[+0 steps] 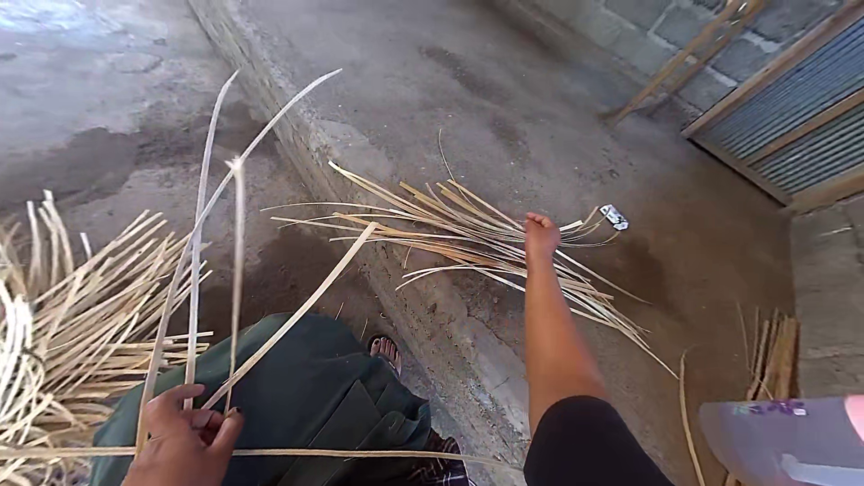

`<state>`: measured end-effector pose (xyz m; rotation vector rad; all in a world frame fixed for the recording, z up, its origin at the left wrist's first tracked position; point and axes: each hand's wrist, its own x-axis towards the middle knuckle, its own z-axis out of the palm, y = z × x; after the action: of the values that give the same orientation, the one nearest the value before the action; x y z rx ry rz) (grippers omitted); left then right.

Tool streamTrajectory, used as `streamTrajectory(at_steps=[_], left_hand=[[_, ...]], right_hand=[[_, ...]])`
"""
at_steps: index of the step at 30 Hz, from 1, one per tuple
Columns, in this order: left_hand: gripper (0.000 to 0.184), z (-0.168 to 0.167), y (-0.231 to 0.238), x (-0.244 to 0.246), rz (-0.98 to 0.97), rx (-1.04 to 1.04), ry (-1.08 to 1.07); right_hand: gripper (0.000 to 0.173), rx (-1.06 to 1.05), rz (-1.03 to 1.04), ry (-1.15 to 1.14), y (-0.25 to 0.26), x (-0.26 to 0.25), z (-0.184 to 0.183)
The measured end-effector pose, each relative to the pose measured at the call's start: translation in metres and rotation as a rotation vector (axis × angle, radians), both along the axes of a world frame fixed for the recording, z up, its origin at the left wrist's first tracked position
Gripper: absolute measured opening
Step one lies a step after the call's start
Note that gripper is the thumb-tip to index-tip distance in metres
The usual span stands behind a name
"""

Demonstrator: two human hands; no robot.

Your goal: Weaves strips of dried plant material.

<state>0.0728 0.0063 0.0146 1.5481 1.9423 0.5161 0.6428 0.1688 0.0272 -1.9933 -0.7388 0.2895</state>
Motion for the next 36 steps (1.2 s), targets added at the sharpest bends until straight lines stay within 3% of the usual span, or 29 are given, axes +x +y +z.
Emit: streamTrajectory(at_steps=[3, 7, 9, 13, 19, 21, 24, 31, 33, 35, 36], left_hand=[[0.072, 0.0, 0.004, -0.006, 0.019, -0.028, -0.038], [0.093, -0.003, 0.009, -0.011, 0.033, -0.072, -0.058], [0.105, -0.003, 0.012, -0.014, 0.017, -0.121, -0.05], [0.104, -0.004, 0.024, -0.028, -0.045, -0.256, -0.062], [0.091, 0.001, 0.032, -0.038, -0.031, -0.319, -0.257], [0.089, -0.002, 0.029, -0.039, -0.044, -0.275, -0.266], [0.087, -0.002, 0.022, -0.034, -0.054, -0.196, -0.251], [0.094, -0.004, 0.017, -0.03, -0.058, -0.133, -0.212], [0.094, -0.004, 0.016, -0.029, -0.057, -0.124, -0.208], [0.094, -0.004, 0.015, -0.028, -0.054, -0.125, -0.206], [0.094, -0.003, 0.016, -0.028, -0.054, -0.126, -0.203]], right_hand=[[0.03, -0.334, 0.01, -0.244, -0.003, 0.024, 0.002], [0.039, -0.529, 0.161, -0.299, 0.001, 0.042, -0.01], [0.03, -0.557, 0.214, -0.301, -0.001, 0.041, -0.013], [0.021, -0.335, 0.307, -0.024, 0.0, 0.044, -0.004], [0.023, 0.073, 0.471, 0.161, -0.027, 0.042, 0.064], [0.025, 0.165, 0.382, 0.103, -0.033, 0.056, 0.078], [0.029, 0.128, 0.147, -0.083, -0.039, 0.084, 0.08], [0.039, -0.339, -0.629, -0.329, -0.068, 0.125, 0.03], [0.038, -0.309, -0.76, -0.405, -0.084, 0.081, 0.037], [0.041, -0.314, -0.673, -0.164, -0.106, -0.002, 0.098], [0.041, -0.212, -0.726, -0.154, -0.105, -0.023, 0.109]])
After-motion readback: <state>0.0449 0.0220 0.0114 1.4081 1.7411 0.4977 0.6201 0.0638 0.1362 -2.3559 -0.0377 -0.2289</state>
